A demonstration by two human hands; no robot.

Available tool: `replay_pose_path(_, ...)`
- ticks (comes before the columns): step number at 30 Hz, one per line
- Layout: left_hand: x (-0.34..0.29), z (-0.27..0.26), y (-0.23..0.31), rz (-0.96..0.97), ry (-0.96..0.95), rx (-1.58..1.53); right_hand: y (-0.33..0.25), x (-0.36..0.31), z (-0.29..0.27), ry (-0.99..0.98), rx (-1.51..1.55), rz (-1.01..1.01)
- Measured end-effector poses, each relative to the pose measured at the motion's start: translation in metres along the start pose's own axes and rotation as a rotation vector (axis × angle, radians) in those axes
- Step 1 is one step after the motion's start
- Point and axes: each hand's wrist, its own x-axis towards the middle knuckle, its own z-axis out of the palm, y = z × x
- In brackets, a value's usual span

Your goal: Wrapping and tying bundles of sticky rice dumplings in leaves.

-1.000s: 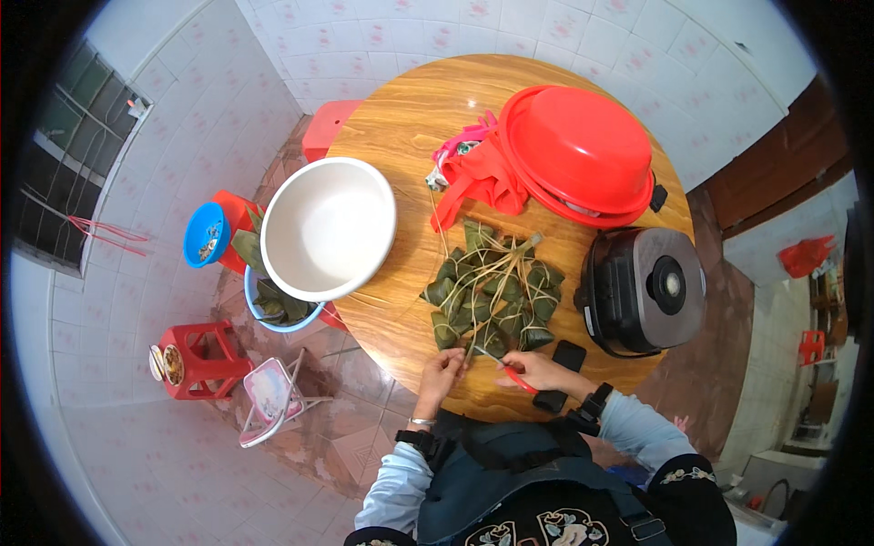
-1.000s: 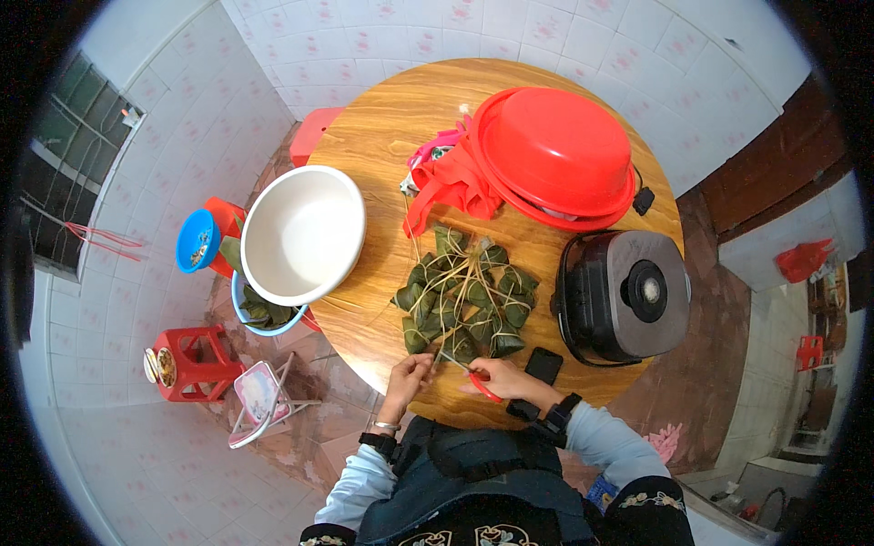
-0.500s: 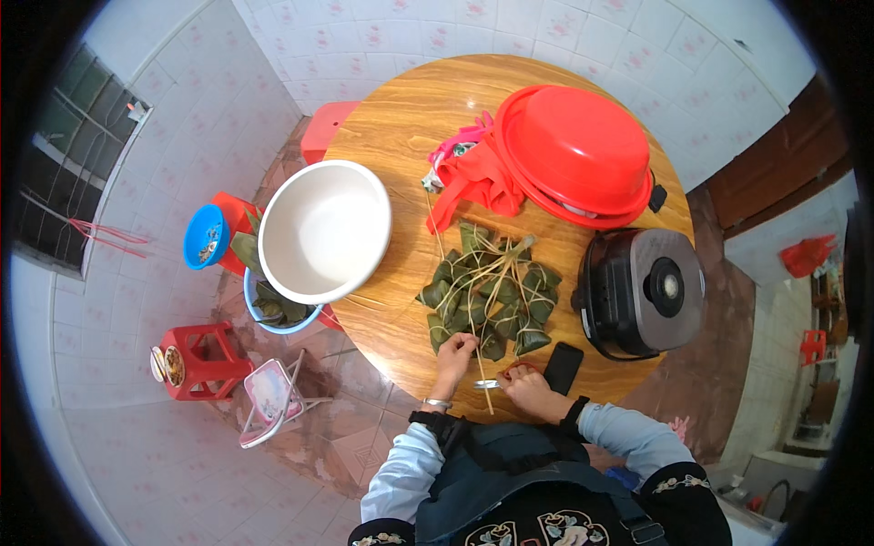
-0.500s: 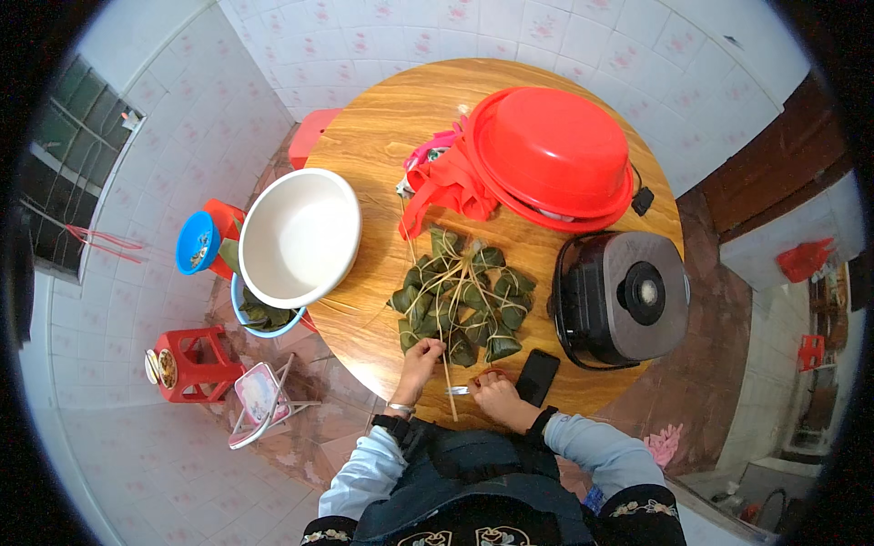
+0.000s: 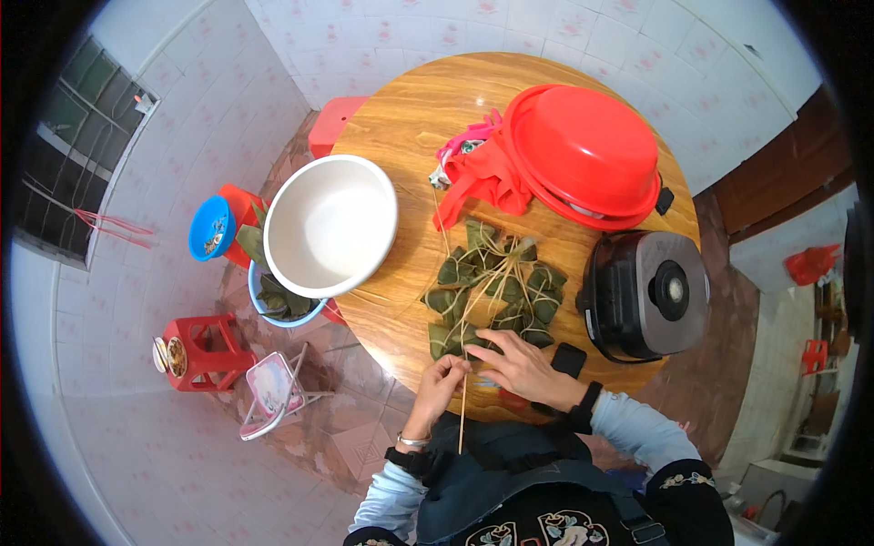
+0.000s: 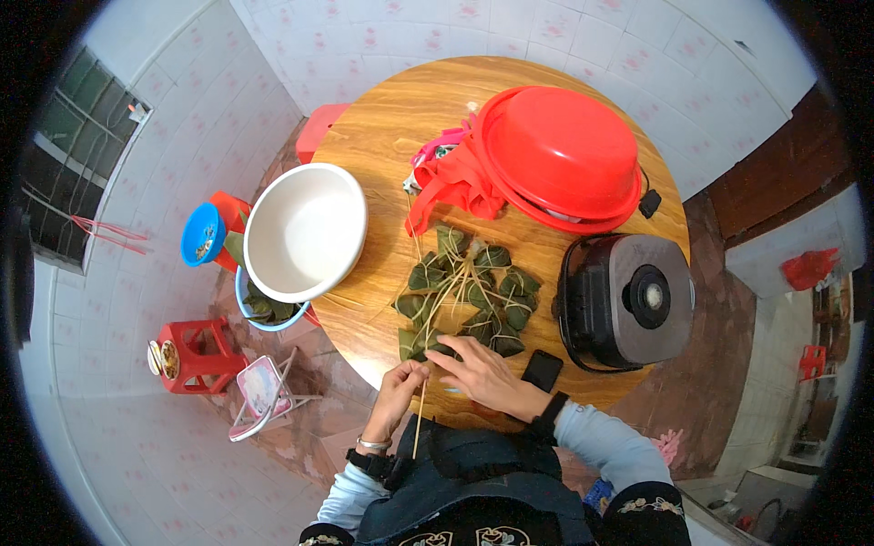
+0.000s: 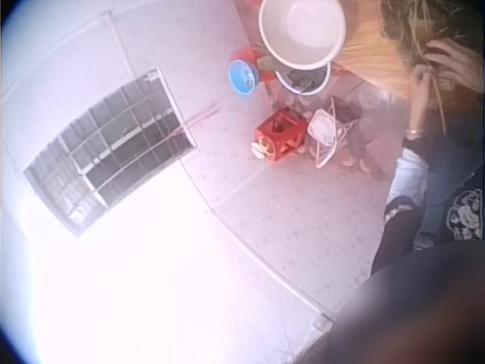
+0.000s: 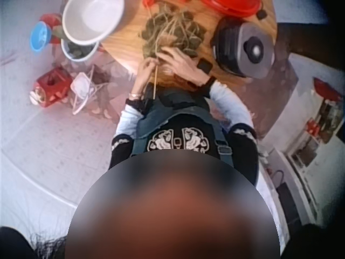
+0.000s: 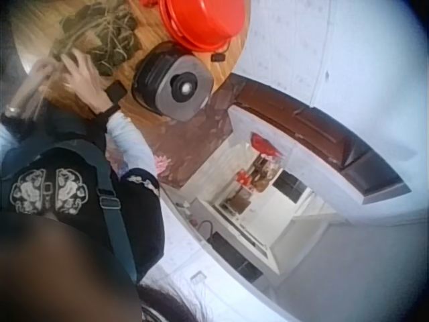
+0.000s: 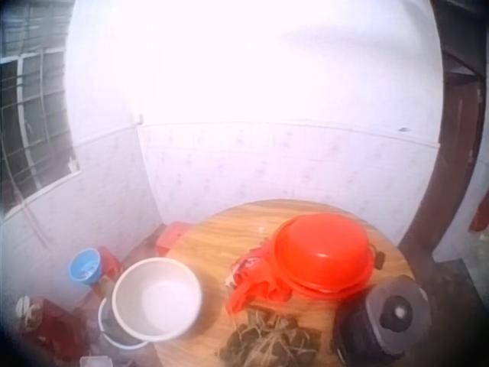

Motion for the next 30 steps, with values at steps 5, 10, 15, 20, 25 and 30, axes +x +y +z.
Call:
replay_pose_path(5,-0.012,0.003,-0.003,0.059,-0.007,-0.056,0.013,0.007,0.033,-0.113,0.048,-0.091)
replay_pose_path(10,-0.005,0.002,-0.008,0.124,-0.019,-0.058,0.034,0.005,0.047,0.023,0.255,-0.013)
replay_pose_path(15,-0.003,-0.021,-0.024,0.087,0.285,-0.160,0.042,-0.007,0.029,0.095,0.539,0.327)
replay_pose_path(20,-0.008,-0.013,-0.027,-0.046,-0.076,-0.370,0.028,-0.007,0.016,0.127,0.796,0.601)
replay_pose_path(25,-0.006,0.004,-0.003,-0.078,-0.265,-0.825,-0.033,0.006,0.005,0.174,0.828,0.400)
replay_pose_path(30,-0.009,-0.001,-0.003,-0.058,-0.204,-0.965,-0.051,0.012,-0.030,0.140,0.352,-0.072)
